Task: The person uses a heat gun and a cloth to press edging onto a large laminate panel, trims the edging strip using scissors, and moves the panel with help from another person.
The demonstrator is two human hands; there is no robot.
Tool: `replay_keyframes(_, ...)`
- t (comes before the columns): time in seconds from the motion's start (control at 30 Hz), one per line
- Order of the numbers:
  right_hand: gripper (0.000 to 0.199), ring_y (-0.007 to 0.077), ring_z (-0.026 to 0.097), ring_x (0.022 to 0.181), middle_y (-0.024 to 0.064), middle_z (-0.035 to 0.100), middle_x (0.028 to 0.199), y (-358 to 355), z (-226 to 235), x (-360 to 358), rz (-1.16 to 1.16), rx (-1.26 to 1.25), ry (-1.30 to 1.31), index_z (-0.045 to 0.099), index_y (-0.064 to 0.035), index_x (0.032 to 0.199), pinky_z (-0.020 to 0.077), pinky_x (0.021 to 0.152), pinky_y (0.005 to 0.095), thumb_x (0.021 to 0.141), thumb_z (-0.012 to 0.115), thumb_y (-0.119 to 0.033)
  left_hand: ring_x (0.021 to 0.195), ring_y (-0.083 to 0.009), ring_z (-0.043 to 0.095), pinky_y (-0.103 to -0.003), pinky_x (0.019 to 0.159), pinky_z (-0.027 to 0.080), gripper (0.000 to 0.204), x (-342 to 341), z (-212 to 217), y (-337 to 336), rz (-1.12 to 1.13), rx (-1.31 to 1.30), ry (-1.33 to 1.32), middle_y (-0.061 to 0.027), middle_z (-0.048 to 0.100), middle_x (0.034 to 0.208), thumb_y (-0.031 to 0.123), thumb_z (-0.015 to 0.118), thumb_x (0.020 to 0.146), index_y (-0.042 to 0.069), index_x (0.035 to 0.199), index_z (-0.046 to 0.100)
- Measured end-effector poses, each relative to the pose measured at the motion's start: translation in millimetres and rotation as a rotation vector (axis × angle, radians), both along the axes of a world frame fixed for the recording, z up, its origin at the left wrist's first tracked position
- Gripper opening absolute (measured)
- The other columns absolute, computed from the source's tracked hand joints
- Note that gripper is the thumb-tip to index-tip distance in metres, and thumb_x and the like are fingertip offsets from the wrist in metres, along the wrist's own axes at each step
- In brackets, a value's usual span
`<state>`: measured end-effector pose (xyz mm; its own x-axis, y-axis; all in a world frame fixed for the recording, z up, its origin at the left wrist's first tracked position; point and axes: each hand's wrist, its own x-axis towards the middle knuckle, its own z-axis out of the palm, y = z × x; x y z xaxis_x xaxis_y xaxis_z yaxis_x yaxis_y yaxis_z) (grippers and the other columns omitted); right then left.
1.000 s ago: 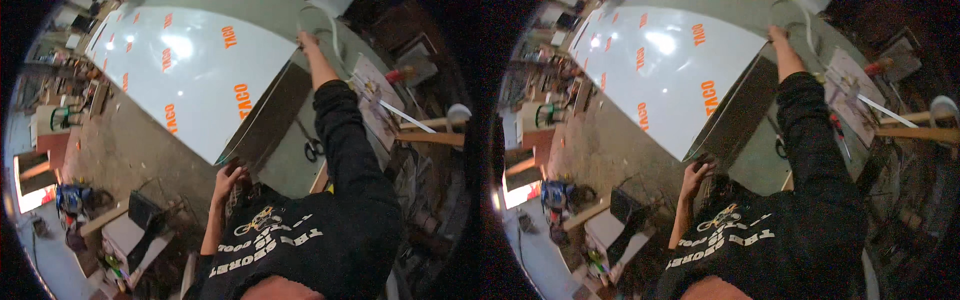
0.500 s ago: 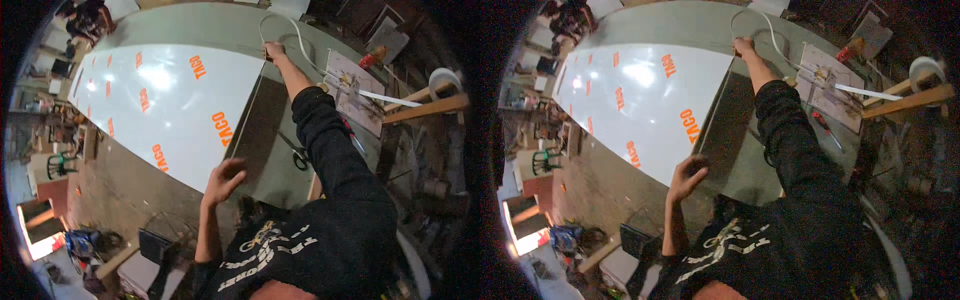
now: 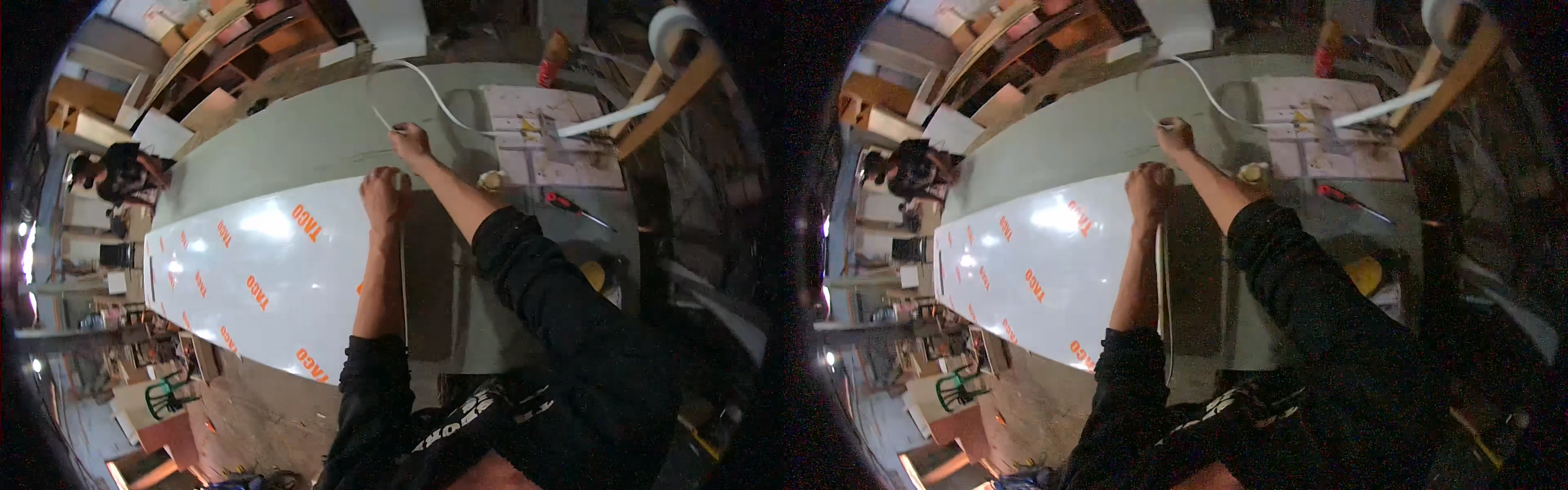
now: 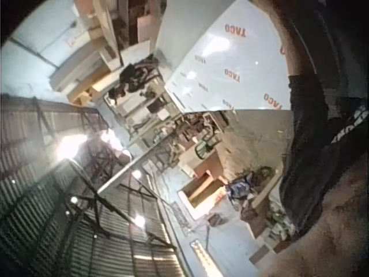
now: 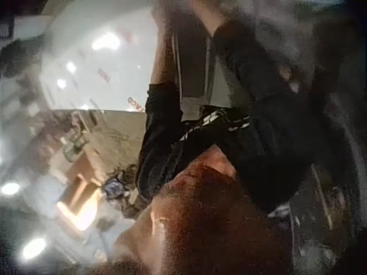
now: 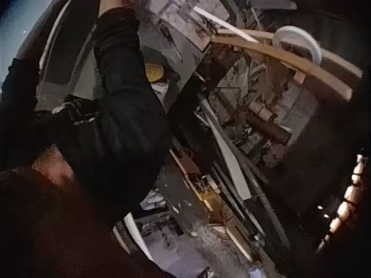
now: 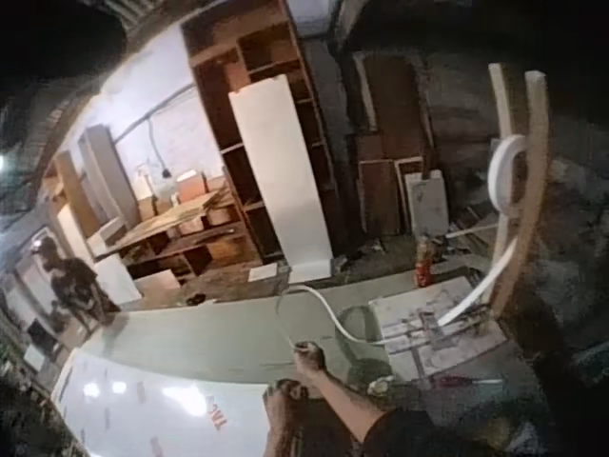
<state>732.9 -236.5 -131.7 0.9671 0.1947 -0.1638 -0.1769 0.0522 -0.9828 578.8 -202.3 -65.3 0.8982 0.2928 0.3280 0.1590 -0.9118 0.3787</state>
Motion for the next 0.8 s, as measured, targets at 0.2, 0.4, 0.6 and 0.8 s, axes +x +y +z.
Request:
replay_keyframes(0.2, 0.048, 0.0219, 0.063, 0.085, 0.0141, 0.066, 0.095, -23.4, 32.5, -12.4, -0.039, 0.072, 0.023, 0.058, 0.0016, 0.114, 0.0498, 0.077, 0.0327, 0.075, 0.07, -0.025, 0.068, -0.0326, 0.065, -0.042, 0.066, 0.051, 0.017, 18.9, 5.6, -21.5, 0.147, -0.225, -0.013, -0.0113, 0.068, 0.074, 0.025, 0.065, 0.079, 0.009, 0.079, 0.07)
replay_keyframes(0.4, 0.08, 0.0228, 0.054, 0.11, 0.0191, 0.056, 0.12, -66.0, 76.5, -92.0, 0.312, 0.201, 0.036, 0.031, 0.0014, 0.139, 0.0423, 0.094, 0.0349, 0.082, 0.068, -0.04, 0.064, -0.0237, 0.068, -0.036, 0.062, 0.051, 0.024, 6.1, -2.8, 24.3, 0.083, -0.346, -0.181, -0.0129, 0.069, 0.074, 0.029, 0.063, 0.086, 0.005, 0.083, 0.068)
replay_keyframes(0.6, 0.032, 0.0137, 0.058, 0.085, 0.006, 0.063, 0.098, -304.2, 94.6, -207.6, 0.432, -0.223, -0.326, 0.056, -0.0004, 0.118, 0.0467, 0.075, 0.0264, 0.092, 0.059, -0.018, 0.064, -0.0144, 0.063, -0.03, 0.059, 0.058, 0.029, -15.3, 60.6, -1.8, -0.007, -0.745, -0.293, -0.0151, 0.067, 0.078, 0.018, 0.057, 0.093, -0.009, 0.092, 0.065)
replay_keyframes(0.8, 0.039, 0.0326, 0.061, 0.088, 0.0191, 0.06, 0.105, -332.8, 7.6, -288.0, 0.429, -0.998, -0.846, 0.052, -0.0044, 0.123, 0.0501, 0.077, 0.044, 0.085, 0.057, -0.016, 0.064, -0.0173, 0.067, -0.027, 0.051, 0.049, 0.033, -37.4, 91.8, -18.6, -0.093, -0.827, -0.24, -0.0079, 0.069, 0.084, 0.032, 0.062, 0.091, -0.001, 0.099, 0.066)
